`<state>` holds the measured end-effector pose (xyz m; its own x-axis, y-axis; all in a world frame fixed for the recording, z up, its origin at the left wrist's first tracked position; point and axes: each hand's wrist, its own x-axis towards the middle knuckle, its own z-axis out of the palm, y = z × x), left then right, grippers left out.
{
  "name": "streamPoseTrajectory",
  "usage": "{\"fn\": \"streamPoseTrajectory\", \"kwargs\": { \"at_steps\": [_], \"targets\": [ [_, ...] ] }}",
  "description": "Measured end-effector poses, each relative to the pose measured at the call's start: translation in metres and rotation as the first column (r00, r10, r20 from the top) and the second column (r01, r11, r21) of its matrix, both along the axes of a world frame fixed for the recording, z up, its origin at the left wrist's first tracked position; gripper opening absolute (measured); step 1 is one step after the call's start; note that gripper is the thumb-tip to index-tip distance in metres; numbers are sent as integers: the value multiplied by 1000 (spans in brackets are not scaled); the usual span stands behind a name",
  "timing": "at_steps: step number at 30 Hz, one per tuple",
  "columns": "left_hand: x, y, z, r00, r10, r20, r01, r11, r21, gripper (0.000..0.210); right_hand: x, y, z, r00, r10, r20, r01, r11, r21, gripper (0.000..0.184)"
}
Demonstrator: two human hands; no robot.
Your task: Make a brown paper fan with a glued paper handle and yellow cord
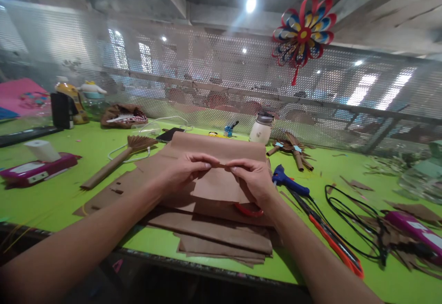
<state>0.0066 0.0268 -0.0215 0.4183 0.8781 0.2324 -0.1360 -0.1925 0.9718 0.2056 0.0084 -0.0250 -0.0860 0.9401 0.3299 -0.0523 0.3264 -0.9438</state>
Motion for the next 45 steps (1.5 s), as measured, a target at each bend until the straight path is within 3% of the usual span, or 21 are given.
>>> {"fn": "streamPoseTrajectory", "kwargs": {
  "at_steps": [3, 8, 16, 22, 28, 32, 37, 41, 45],
  "targets": [
    [2, -1, 1, 1000, -19, 17, 20, 998, -58, 17, 1, 0, -3, 998, 13, 61, -15, 1000, 20, 13],
    [3, -1, -1, 994, 1, -108, -17, 989, -146, 28, 1, -1, -6, 977, 14, 215, -42, 991, 128, 12],
    [-1, -1, -6, 955, -204, -216, 192, 978, -77, 34, 3, 2, -10, 956, 33, 292, -95, 975, 200, 13],
    [1, 0, -7, 960, -141, -242, 137, 990, -31, 29, 4, 2, -7, 951, 28, 309, -99, 971, 219, 12],
    [4, -2, -6, 967, -111, -229, 98, 993, -66, 24, 6, 4, -6, 944, 44, 326, -117, 971, 209, 13],
    [3, -2, -6, 967, -83, -240, 66, 995, -75, 24, 10, 7, -7, 937, -14, 349, -51, 983, 175, 31],
    [2, 2, -8, 962, -30, -272, 28, 1000, -10, 27, 15, 10, -6, 931, -90, 354, 54, 992, 110, 23],
    [4, 1, -7, 962, -4, -274, 13, 999, 31, 26, 14, 13, -5, 922, -189, 339, 135, 975, 175, 27],
    [4, -3, -3, 955, -10, -298, 22, 999, 37, 24, 10, 9, -2, 906, -142, 399, 78, 982, 172, 23]
  ]
}}
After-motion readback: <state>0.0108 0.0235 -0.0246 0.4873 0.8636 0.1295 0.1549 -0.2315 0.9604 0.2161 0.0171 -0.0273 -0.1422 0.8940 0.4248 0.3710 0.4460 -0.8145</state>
